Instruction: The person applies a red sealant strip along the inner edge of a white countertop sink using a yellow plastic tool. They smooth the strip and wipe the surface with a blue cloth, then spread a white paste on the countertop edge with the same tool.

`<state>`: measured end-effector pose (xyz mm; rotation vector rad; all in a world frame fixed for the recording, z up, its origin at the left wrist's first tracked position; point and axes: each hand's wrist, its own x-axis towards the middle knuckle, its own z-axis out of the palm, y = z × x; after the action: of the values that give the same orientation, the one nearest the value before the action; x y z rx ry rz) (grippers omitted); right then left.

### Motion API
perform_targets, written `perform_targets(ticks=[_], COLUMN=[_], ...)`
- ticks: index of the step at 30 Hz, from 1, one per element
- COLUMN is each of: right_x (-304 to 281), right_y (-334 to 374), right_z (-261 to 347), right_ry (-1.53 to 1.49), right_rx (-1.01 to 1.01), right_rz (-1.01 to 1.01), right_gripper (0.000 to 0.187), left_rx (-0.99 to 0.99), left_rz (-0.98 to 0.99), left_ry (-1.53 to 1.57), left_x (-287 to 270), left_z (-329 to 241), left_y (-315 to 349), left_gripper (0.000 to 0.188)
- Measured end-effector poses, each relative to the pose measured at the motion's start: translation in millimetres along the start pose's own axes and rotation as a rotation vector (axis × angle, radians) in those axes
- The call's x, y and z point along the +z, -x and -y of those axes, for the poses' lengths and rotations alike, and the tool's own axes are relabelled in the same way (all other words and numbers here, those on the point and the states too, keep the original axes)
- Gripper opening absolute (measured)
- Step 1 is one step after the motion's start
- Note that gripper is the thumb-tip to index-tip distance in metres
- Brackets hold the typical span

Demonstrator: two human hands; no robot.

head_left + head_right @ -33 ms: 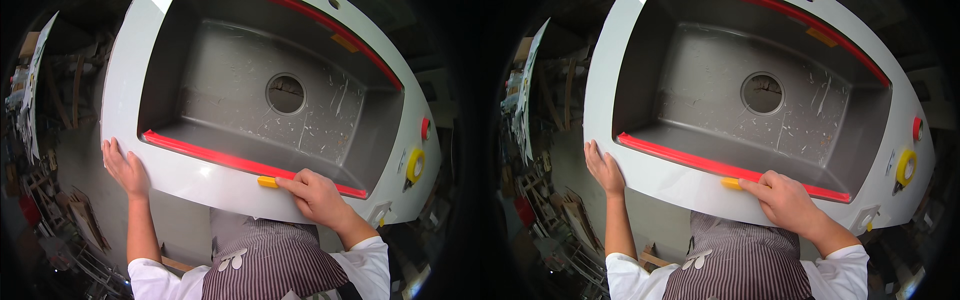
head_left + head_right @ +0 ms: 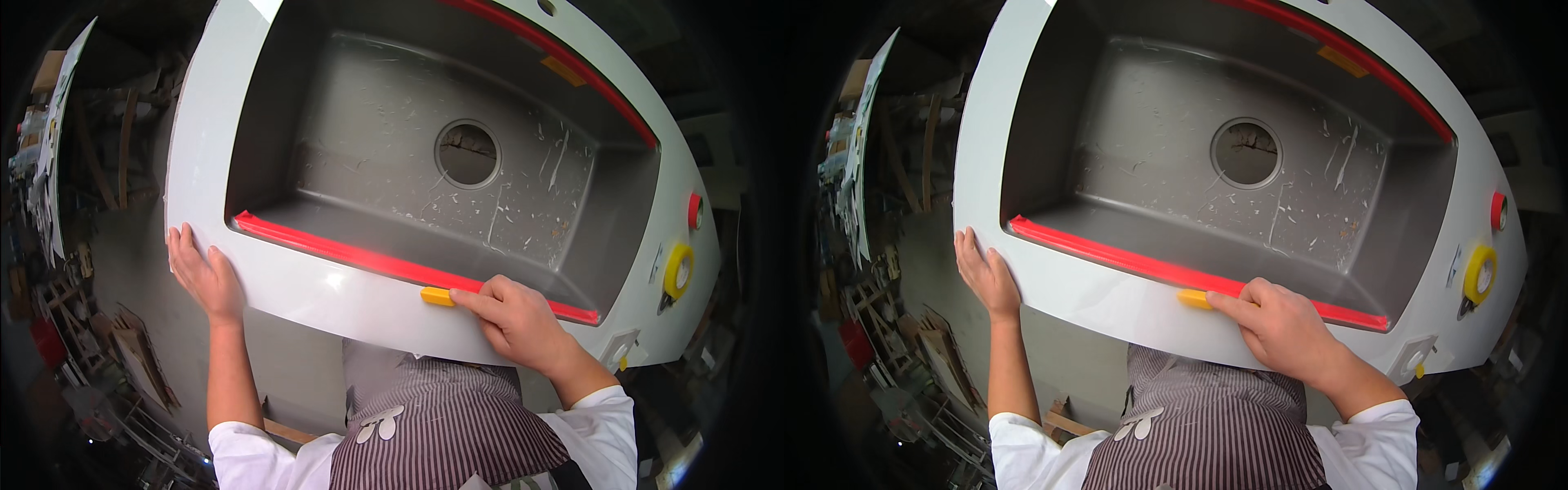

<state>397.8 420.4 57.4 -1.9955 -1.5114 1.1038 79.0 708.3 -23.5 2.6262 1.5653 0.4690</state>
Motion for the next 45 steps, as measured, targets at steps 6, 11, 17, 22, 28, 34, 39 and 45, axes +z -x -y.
perform_targets(ticks=[6, 11, 17, 22, 28, 34, 39, 45], right_x=[-4.8, -13.1, -21.9, -35.2, -31.6, -16.8, -14.6, -21.1], right_y=[2.2, 9.4, 22.5, 31.6, 19.3, -2.1, -6.1, -2.9], right_z=[-0.2, -1.9, -6.8, -4.4, 12.2, 9.3, 7.4, 7.1], right_ry=[0.030, 0.054, 0.093, 0.157, 0.077, 0.034, 0.046, 0.074], right_rx=[0.020, 0.064, 0.095, 0.111, 0.037, 0.000, 0.013, 0.029], right_rz=[0.023, 0.040, 0.039, 0.062, 0.012, 0.003, 0.027, 0.040], right_gripper=[0.049, 0.049, 0.048, 0.047, 0.046, 0.048, 0.045, 0.044], left_rx=[0.015, 0.034, 0.017, 0.014, 0.014, 0.011, 0.048, 0.014], left_rz=[-0.015, -0.031, -0.026, -0.032, -0.030, -0.026, -0.033, -0.025], left_ry=[-0.011, -0.022, -0.029, -0.027, -0.026, -0.022, -0.071, -0.038], left_x=[0.4, 2.1, 3.1, 3.2, 4.2, 3.2, 3.2, 2.7], left_z=[0.9, 3.9, 4.3, 4.4, 6.1, 6.3, 5.9, 4.0], left_y=[0.9, 0.9, 0.9, 0.5, 1.1, 1.1, 0.7, 0.7], left_gripper=[0.054, 0.054, 0.053, 0.053, 0.053, 0.053, 0.052, 0.054])
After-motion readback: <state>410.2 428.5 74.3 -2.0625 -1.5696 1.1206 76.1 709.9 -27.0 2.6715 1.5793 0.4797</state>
